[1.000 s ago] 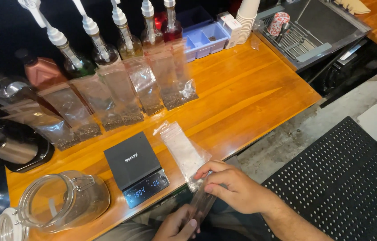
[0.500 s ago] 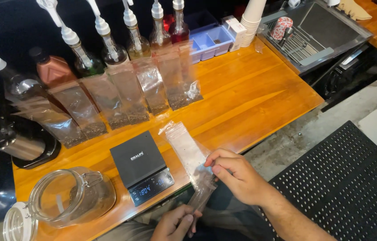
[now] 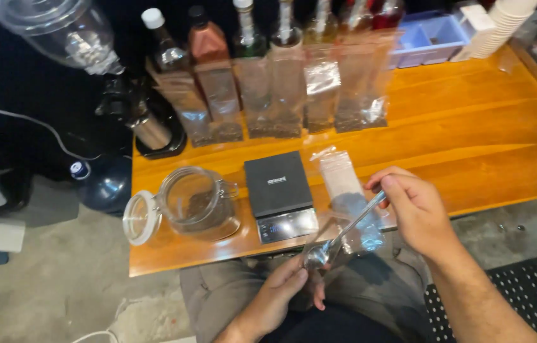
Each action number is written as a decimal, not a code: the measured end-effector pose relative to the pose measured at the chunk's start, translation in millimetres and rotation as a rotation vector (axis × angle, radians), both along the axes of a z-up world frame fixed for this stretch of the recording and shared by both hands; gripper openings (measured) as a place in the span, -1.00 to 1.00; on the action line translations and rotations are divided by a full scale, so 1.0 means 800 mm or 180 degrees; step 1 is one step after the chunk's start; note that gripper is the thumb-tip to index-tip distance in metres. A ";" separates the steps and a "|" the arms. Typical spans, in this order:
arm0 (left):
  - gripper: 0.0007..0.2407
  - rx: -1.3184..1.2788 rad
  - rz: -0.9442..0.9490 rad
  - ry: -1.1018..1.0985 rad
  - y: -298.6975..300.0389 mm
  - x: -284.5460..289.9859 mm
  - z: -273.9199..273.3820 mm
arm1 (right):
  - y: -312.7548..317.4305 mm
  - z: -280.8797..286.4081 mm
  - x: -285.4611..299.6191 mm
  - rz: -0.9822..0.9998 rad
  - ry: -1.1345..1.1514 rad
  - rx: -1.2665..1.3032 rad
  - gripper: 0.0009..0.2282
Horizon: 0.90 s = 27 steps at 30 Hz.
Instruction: Portioning tea leaves from a large jar into small plastic bags using a spoon and a digital scale.
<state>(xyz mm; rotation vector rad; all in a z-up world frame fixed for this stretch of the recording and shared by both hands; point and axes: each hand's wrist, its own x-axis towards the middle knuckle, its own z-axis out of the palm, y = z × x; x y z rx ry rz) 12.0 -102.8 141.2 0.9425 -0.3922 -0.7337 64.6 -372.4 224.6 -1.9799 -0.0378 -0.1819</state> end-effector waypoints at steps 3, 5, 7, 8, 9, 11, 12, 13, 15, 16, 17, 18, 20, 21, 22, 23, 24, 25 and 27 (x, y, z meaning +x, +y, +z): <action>-0.57 0.0026 0.0261 -0.0029 0.013 -0.006 0.006 | 0.009 0.000 0.023 0.0007 -0.0058 0.0086 -0.67; -0.58 -0.0006 0.0347 -0.0068 0.023 -0.009 0.009 | 0.016 -0.002 0.037 0.0033 -0.0118 0.0099 -0.66; -0.60 0.0014 0.0485 -0.0149 0.034 -0.012 0.014 | 0.028 -0.003 0.047 0.0052 -0.0071 0.0065 -0.67; -0.61 0.0026 0.0553 -0.0255 0.040 -0.011 0.017 | 0.034 -0.002 0.053 0.0003 -0.0051 0.0020 -0.68; -0.61 0.0036 0.0608 -0.0247 0.045 -0.013 0.014 | 0.042 0.001 0.058 0.0058 -0.0041 0.0027 -0.68; -0.62 -0.0025 0.0645 -0.0195 0.055 -0.016 0.008 | 0.056 0.008 0.068 -0.0166 0.0091 0.0129 -0.70; -0.62 -0.0027 0.0691 -0.0205 0.062 -0.017 0.001 | 0.065 0.012 0.077 -0.0120 0.0082 0.0126 -0.70; -0.64 0.0042 0.0838 -0.0243 0.069 -0.018 -0.006 | 0.074 0.015 0.087 -0.0286 0.0159 0.0259 -0.69; -0.65 0.0099 0.1027 -0.0270 0.080 -0.024 -0.018 | 0.090 0.020 0.104 -0.0413 0.0246 0.0375 -0.68; -0.66 0.0218 0.1174 -0.0261 0.085 -0.027 -0.022 | 0.097 0.021 0.115 -0.0462 0.0073 0.0506 -0.69; -0.66 0.0337 0.1321 -0.0251 0.090 -0.030 -0.026 | 0.104 0.022 0.125 -0.0510 -0.0099 0.0639 -0.69; -0.66 0.0328 0.1341 -0.0245 0.093 -0.034 -0.037 | 0.116 0.029 0.130 -0.0490 -0.0096 0.0629 -0.69; -0.62 0.0233 0.1673 -0.0130 0.097 -0.043 -0.058 | 0.137 0.042 0.141 -0.0515 -0.0470 0.0472 -0.69; -0.62 0.0225 0.1691 -0.0121 0.097 -0.044 -0.056 | 0.148 0.043 0.143 -0.0498 -0.0464 0.0462 -0.69; -0.62 0.0214 0.1755 -0.0105 0.098 -0.045 -0.054 | 0.160 0.044 0.145 -0.0231 -0.0907 0.0391 -0.71; -0.61 0.0203 0.1820 -0.0088 0.099 -0.046 -0.052 | 0.171 0.045 0.147 0.0041 -0.1347 0.0321 -0.72; -0.61 0.0201 0.1836 -0.0079 0.099 -0.046 -0.051 | 0.177 0.045 0.146 0.0058 -0.1339 0.0320 -0.72; -0.61 0.0125 0.1835 -0.0122 0.098 -0.046 -0.050 | 0.183 0.044 0.146 0.0418 -0.1599 -0.0023 -0.70; -0.61 0.0049 0.1847 -0.0166 0.098 -0.045 -0.047 | 0.191 0.041 0.143 0.0797 -0.1854 -0.0364 -0.69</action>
